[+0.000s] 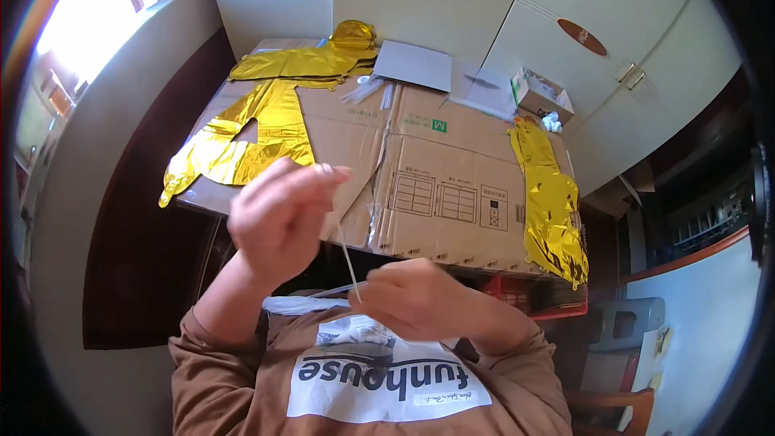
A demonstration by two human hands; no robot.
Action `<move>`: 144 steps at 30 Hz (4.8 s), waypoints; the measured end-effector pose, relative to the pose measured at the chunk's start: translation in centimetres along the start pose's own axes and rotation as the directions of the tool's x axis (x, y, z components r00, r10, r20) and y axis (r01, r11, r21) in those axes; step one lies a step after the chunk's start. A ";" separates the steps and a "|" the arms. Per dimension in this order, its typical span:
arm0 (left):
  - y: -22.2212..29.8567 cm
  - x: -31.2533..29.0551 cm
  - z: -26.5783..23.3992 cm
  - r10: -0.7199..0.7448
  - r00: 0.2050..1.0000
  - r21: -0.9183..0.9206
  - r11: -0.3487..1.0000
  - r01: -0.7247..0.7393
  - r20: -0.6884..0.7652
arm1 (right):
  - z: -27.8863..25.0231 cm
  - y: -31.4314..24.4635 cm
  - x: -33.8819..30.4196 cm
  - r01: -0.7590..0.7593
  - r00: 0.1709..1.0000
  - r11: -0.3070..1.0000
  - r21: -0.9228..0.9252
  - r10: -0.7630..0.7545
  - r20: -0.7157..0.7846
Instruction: Tying strings to gold foil balloons on top of cardboard boxes for packaging.
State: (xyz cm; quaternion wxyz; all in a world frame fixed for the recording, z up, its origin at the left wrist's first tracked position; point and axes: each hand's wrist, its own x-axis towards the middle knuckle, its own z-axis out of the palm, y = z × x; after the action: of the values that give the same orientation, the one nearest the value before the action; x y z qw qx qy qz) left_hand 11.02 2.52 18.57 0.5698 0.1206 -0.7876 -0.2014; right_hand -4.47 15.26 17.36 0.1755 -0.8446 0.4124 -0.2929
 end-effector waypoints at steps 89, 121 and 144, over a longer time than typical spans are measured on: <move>-6.5 1.0 0.7 -0.380 0.877 -0.531 0.698 0.481 0.294 | -2.4 6.1 3.9 -0.191 0.980 0.980 0.061 0.194 -0.051; -7.8 -3.9 5.1 -0.538 0.789 -0.442 0.654 0.613 0.297 | -0.9 3.5 4.3 0.001 0.972 1.000 -0.003 -0.002 -0.237; -5.8 -2.6 0.8 -0.285 0.707 -0.616 0.350 0.706 0.647 | -3.7 8.1 4.0 -0.214 0.946 0.971 0.107 0.234 -0.227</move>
State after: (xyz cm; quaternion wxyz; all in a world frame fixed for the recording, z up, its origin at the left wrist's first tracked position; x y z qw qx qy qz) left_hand 10.85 -1.43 13.50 0.2716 0.0262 -0.6153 -0.7396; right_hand -9.73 6.98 17.24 0.1911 -0.7432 0.5114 -0.3866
